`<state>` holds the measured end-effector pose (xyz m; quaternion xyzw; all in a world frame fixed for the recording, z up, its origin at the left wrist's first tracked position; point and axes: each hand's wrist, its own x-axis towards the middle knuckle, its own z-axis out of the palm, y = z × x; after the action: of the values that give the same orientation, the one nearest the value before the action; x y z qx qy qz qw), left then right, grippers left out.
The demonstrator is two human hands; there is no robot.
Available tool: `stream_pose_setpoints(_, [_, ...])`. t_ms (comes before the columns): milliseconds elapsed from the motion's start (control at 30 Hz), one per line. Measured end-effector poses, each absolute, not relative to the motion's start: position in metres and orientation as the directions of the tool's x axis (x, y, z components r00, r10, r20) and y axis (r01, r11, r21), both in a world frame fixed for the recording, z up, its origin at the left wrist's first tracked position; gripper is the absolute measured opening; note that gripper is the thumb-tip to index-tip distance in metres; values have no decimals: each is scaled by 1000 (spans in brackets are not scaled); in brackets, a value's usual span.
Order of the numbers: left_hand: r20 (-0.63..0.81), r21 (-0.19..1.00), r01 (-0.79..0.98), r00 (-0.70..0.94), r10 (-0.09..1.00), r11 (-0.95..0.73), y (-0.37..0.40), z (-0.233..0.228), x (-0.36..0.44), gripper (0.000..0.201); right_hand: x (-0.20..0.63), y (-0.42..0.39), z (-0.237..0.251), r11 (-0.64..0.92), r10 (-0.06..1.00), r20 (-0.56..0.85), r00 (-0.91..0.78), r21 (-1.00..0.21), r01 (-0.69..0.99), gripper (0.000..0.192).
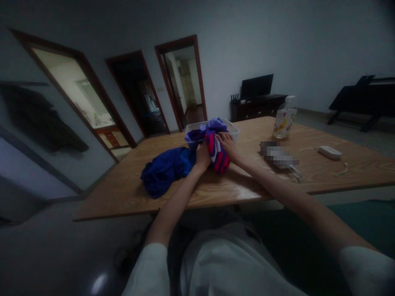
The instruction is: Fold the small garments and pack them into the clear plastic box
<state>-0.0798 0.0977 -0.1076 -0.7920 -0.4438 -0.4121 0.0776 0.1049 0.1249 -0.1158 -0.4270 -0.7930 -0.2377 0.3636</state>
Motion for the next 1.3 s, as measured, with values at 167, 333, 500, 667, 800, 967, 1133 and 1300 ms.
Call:
stream_pose_setpoints(167, [710,233,772,281,645,-592,100,-109,-79,45,104,118,-112,509,520,767,-376,75,858,55])
stream_pose_setpoints(333, [713,214,766,301,633,-606,98,-108,-79,45,104,115,-110,521,523,762,-381,68,851,54])
stream_pose_setpoints(500, [718,238,758,284,636,-608,94,-104,-79,43,104,118,-112,535,516,768,-380,58,843,56])
stream_pose_setpoints(667, [699,254,758,285,656,-601,95,-104,-80,43,104,118,-111,529,517,767,-379,61,846,55])
stream_pose_setpoints(800, [696,246,759,295,655,-603,97,-107,-80,48,104,118,-112,523,509,773,-379,72,849,56])
stream_pose_setpoints(967, [694,228,767,304,652,-600,97,-108,-80,43,104,118,-111,540,499,773,-391,75,839,54])
stream_pose_setpoints(1133, [684,204,779,320,655,-593,95,-106,-79,44,104,121,-113,545,506,774,-380,55,837,57])
stream_pose_setpoints(1300, [684,205,778,321,655,-594,96,-107,-79,47,105,122,-114,534,503,771,-390,77,842,55])
